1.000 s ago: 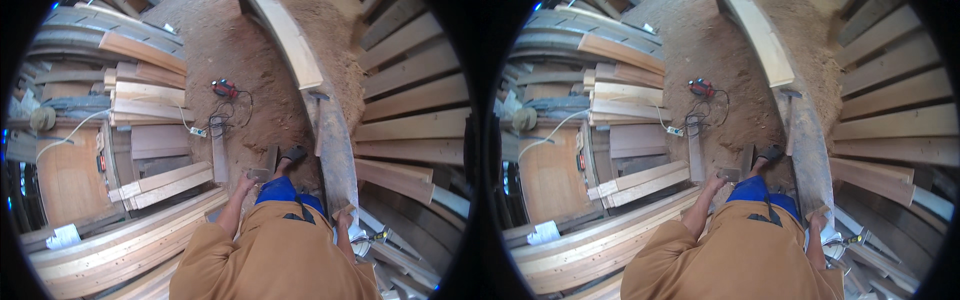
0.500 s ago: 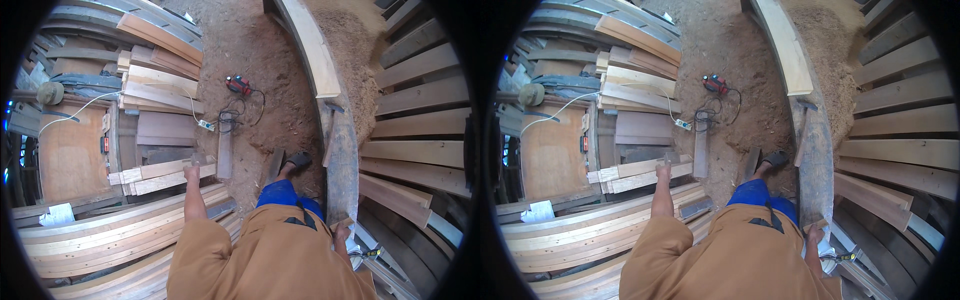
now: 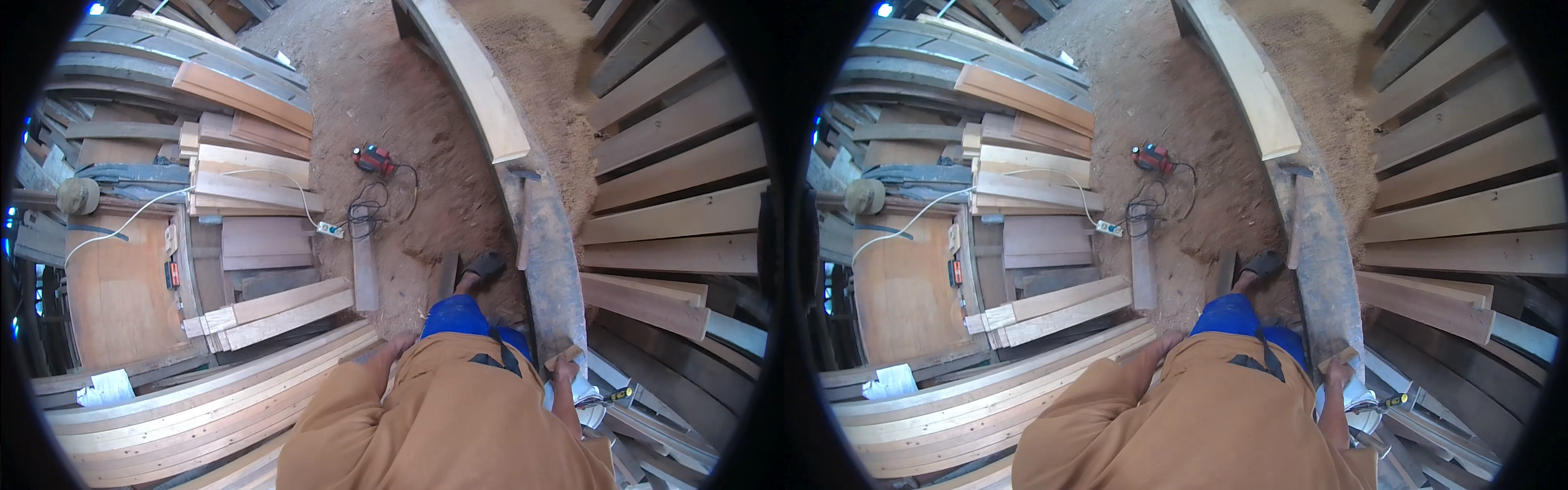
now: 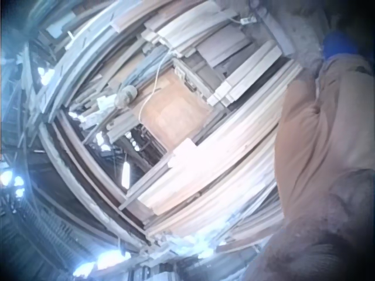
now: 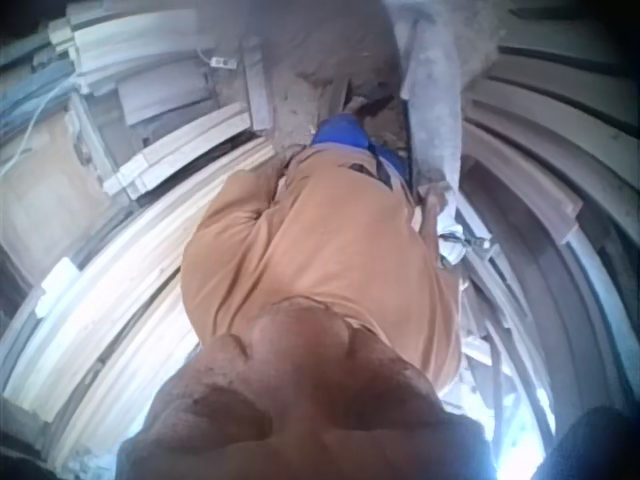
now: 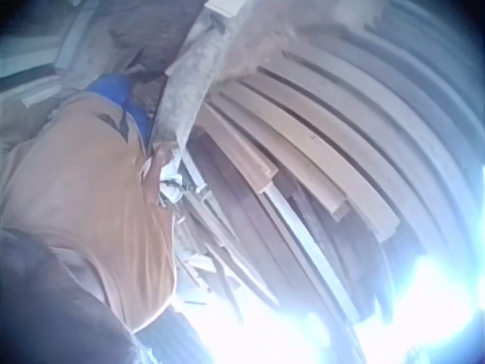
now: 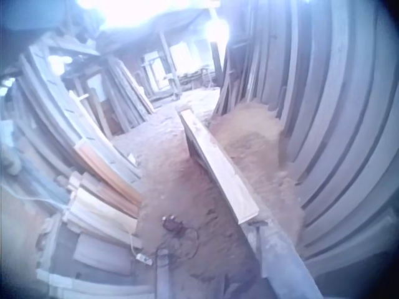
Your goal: The person works on an electric planer with a screwdriver, organizes various hand tools in a container, and then picks up wooden blocks and carries them across the workshop.
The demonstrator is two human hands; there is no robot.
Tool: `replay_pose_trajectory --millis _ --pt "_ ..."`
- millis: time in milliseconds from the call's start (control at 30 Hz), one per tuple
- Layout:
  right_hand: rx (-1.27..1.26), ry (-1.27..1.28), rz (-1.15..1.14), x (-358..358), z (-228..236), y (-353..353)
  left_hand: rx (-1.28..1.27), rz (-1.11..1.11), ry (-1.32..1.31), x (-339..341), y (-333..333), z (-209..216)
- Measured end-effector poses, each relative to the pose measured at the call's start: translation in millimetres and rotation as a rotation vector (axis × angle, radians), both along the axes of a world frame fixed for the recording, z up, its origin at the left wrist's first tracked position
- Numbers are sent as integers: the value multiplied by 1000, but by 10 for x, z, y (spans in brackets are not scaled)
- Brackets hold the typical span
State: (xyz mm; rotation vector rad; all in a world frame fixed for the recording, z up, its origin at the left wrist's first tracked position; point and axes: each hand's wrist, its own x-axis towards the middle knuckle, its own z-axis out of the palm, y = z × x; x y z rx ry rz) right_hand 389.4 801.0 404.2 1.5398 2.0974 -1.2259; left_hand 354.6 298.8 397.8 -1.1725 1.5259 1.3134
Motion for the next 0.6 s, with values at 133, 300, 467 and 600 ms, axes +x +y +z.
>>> replay_pose_trajectory --millis 133,300,467,600 --pt "35 -23 33 4 -193 36 56 64 33 163 156 198" --pt "142 -136 126 -6 -353 106 175 328 47 125 241 431" --pt "105 -66 29 -53 -84 6 354 819 74 -321 166 702" --pt "193 35 92 15 -463 123 762 1055 568 -1252 -413 523"
